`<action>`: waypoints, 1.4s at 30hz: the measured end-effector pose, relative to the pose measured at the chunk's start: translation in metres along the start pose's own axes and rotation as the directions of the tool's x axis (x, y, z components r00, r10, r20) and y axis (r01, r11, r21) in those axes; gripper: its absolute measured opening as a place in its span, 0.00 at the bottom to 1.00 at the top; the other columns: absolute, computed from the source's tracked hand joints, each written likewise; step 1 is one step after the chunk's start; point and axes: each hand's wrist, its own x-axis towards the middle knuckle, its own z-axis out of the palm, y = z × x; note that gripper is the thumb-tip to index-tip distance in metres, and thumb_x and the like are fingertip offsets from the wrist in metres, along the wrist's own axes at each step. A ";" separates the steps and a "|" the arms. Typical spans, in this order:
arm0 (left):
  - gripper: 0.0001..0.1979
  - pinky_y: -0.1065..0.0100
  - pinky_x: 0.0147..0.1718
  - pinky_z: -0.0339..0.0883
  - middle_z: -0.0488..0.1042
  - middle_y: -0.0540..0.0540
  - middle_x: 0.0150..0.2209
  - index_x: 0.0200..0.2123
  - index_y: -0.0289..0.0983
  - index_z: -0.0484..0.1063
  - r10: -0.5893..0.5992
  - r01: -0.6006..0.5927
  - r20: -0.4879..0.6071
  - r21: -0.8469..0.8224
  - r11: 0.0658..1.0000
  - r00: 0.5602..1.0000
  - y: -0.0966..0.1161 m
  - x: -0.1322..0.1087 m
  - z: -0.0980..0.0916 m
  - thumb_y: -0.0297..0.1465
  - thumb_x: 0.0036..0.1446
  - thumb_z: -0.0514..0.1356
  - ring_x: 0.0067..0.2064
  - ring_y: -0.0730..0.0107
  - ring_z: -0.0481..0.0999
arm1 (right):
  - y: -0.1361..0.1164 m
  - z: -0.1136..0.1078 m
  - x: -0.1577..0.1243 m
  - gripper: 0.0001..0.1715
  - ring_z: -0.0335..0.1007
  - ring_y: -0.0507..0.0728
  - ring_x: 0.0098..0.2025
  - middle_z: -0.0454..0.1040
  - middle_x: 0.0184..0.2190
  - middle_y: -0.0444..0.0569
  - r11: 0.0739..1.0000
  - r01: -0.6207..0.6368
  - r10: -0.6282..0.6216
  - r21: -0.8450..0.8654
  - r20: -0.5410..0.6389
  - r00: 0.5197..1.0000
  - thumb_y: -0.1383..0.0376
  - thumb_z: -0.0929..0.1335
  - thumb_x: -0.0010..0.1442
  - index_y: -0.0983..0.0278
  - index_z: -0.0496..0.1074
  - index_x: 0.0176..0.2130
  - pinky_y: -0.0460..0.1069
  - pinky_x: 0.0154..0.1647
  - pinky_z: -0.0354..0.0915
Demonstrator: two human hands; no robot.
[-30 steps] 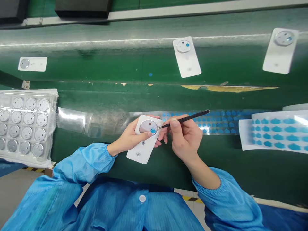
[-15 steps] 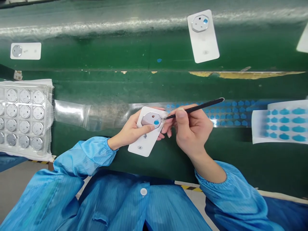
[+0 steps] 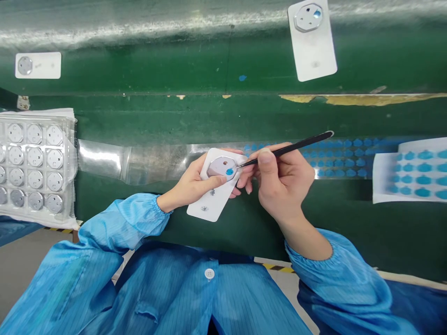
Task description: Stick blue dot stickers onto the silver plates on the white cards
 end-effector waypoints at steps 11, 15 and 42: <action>0.27 0.55 0.41 0.85 0.81 0.42 0.46 0.63 0.40 0.70 0.001 -0.001 0.010 -0.007 1.000 1.000 -0.001 0.001 -0.001 0.36 0.63 0.71 0.40 0.53 0.87 | 0.006 0.000 0.002 0.13 0.73 0.55 0.17 0.75 0.22 0.43 0.996 0.054 -0.054 0.069 0.007 0.999 0.51 0.71 0.72 0.55 0.76 0.39 0.48 0.10 0.58; 0.25 0.56 0.40 0.85 0.81 0.42 0.48 0.62 0.41 0.71 0.009 -0.008 0.037 -0.011 1.000 0.999 -0.001 0.001 -0.003 0.35 0.64 0.70 0.39 0.55 0.87 | 0.009 -0.001 0.001 0.13 0.74 0.55 0.18 0.74 0.21 0.42 0.995 0.022 -0.024 0.094 0.022 0.999 0.50 0.70 0.73 0.55 0.75 0.39 0.49 0.10 0.58; 0.23 0.56 0.42 0.85 0.81 0.45 0.46 0.63 0.41 0.69 0.046 -0.047 0.029 0.016 0.999 0.999 0.000 -0.001 0.001 0.33 0.66 0.67 0.41 0.57 0.86 | 0.014 -0.001 -0.001 0.12 0.81 0.60 0.28 0.78 0.26 0.46 0.999 0.003 -0.003 0.033 0.007 1.000 0.49 0.70 0.73 0.51 0.76 0.41 0.55 0.19 0.66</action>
